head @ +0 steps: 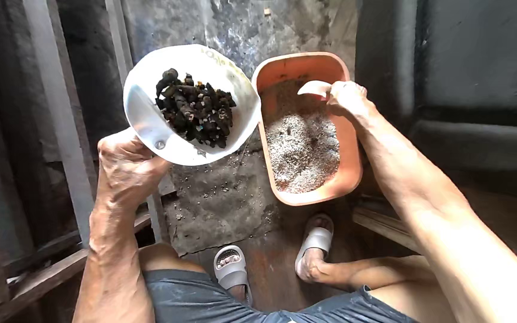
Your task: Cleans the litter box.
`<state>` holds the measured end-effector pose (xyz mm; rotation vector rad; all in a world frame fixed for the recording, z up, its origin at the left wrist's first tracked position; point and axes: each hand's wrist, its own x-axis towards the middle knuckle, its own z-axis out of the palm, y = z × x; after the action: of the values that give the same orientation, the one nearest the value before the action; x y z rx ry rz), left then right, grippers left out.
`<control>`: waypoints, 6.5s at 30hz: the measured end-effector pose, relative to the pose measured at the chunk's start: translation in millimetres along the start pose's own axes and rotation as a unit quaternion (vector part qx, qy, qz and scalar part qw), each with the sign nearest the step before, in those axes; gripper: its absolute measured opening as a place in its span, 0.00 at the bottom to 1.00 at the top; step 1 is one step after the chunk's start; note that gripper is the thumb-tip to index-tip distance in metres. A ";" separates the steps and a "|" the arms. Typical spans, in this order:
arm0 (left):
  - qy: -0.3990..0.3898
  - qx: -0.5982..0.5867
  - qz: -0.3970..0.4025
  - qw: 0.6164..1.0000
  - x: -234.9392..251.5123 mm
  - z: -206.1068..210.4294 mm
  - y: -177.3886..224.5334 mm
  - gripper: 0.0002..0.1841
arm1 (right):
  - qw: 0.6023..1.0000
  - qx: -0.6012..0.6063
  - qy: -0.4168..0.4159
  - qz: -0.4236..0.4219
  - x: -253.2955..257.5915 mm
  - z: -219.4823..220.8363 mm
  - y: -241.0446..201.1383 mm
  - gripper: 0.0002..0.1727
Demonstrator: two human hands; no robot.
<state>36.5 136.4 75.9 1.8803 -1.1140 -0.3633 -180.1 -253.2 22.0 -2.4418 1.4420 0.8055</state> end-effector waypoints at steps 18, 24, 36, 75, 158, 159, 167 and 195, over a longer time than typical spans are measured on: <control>-0.016 0.006 0.018 1.000 12.5 6.5 -12.8 0.08 | 0.981 -0.107 0.030 -0.162 -78.1 73.4 5.6 0.16; -0.030 0.007 0.015 0.999 19.0 10.6 -16.6 0.09 | 0.990 -0.113 0.002 -0.088 -118.8 59.7 30.7 0.13; -0.038 0.033 0.037 0.998 26.7 21.3 -14.2 0.11 | 0.988 0.133 0.043 0.059 -144.3 91.1 81.6 0.18; -0.056 0.007 0.036 0.998 29.2 25.2 -41.9 0.12 | 0.907 0.383 -0.076 0.156 -161.3 167.0 111.6 0.15; -0.070 0.019 0.004 0.997 42.5 44.6 -56.5 0.13 | 0.815 0.557 0.138 0.075 -153.1 224.0 64.3 0.17; -0.072 0.011 0.005 0.997 43.0 44.5 -55.4 0.13 | 0.818 0.556 0.126 0.070 -156.5 221.3 63.8 0.17; -0.070 0.000 0.003 0.998 42.9 48.7 -56.0 0.11 | 0.815 0.557 0.136 0.081 -162.2 224.4 62.3 0.17; -0.067 -0.038 -0.027 0.997 45.1 63.9 -68.5 0.07 | 0.827 0.539 0.117 0.104 -155.9 207.7 55.7 0.17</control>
<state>59.3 78.3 -7.2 1.8443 -1.1229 -0.5610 -360.3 -76.4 -60.6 -1.5184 1.6056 -0.3077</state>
